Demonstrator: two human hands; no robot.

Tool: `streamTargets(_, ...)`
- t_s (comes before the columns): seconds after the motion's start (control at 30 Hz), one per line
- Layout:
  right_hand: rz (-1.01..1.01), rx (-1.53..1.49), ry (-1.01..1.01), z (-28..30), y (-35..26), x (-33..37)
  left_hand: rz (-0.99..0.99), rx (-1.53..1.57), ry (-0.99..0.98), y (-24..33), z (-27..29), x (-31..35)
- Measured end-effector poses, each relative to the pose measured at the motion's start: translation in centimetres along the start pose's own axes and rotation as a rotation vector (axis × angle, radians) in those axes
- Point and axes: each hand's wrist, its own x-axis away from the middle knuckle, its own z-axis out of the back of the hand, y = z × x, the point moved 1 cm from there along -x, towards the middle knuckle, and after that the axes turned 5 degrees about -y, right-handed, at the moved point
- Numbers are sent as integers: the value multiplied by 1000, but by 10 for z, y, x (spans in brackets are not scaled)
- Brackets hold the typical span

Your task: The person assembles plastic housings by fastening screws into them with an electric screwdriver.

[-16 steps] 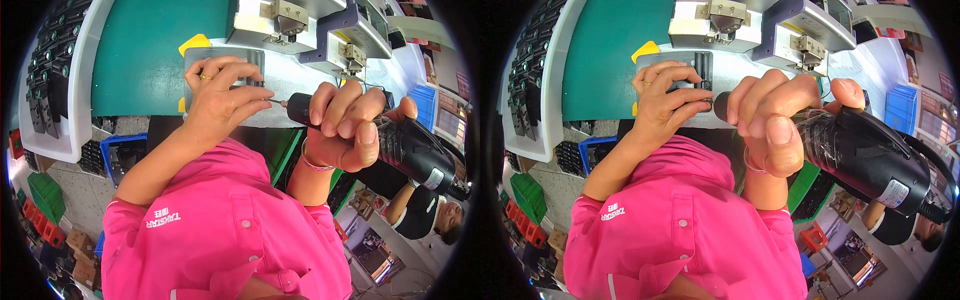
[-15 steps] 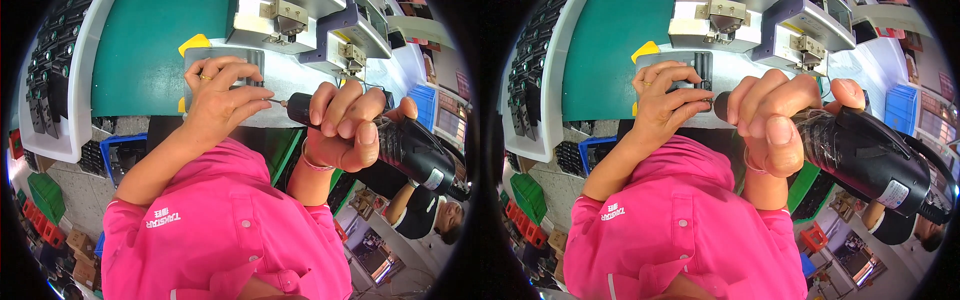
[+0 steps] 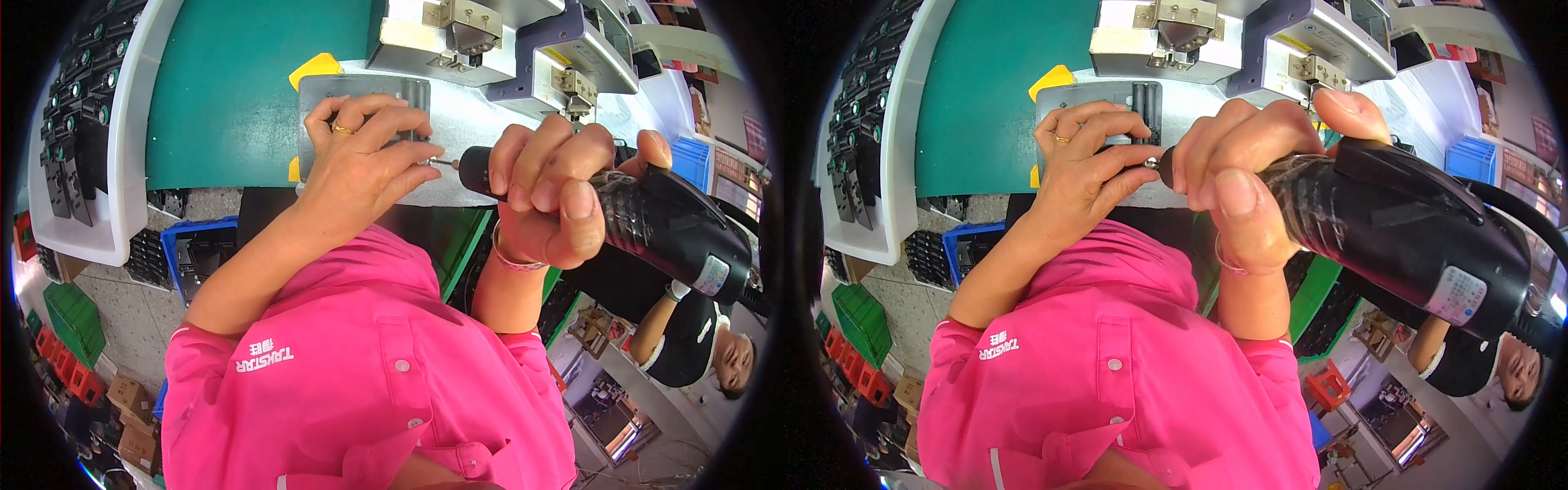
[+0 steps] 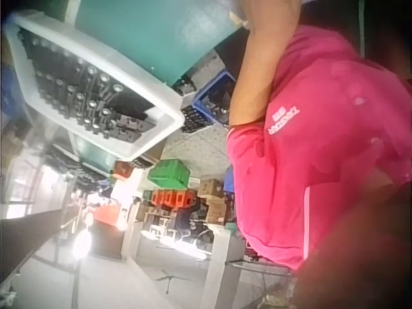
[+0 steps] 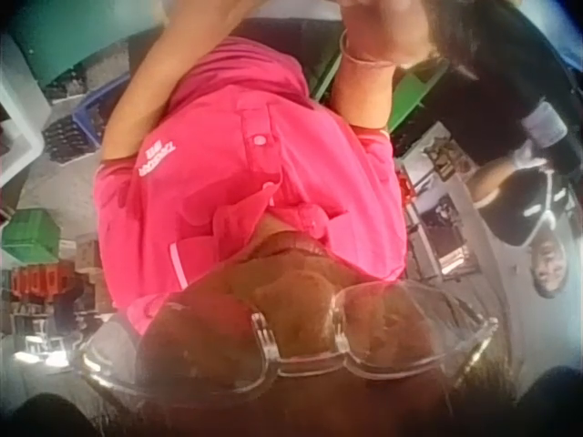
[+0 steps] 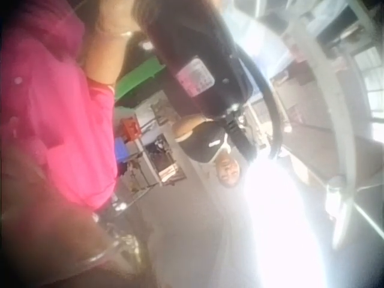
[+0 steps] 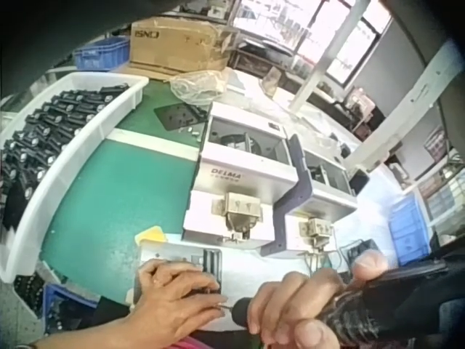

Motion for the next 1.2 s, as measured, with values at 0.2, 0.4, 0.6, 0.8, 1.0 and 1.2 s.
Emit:
streamTargets(0.2,16,61,120,3,15,4,79,-147,-9,0,4,11)
streamTargets(0.4,28,46,100,5,25,2,-36,-275,37,-2,-4,15)
streamTargets(0.6,-28,166,8,8,30,6,-41,-284,71,-3,-6,15)
streamTargets(0.8,-55,169,35,6,31,6,-50,-283,89,-6,-8,16)
streamTargets(1.0,-49,220,-49,7,34,6,-45,-270,86,-8,-7,17)
streamTargets(1.2,-56,232,-38,2,37,3,-69,-270,101,-10,-9,18)
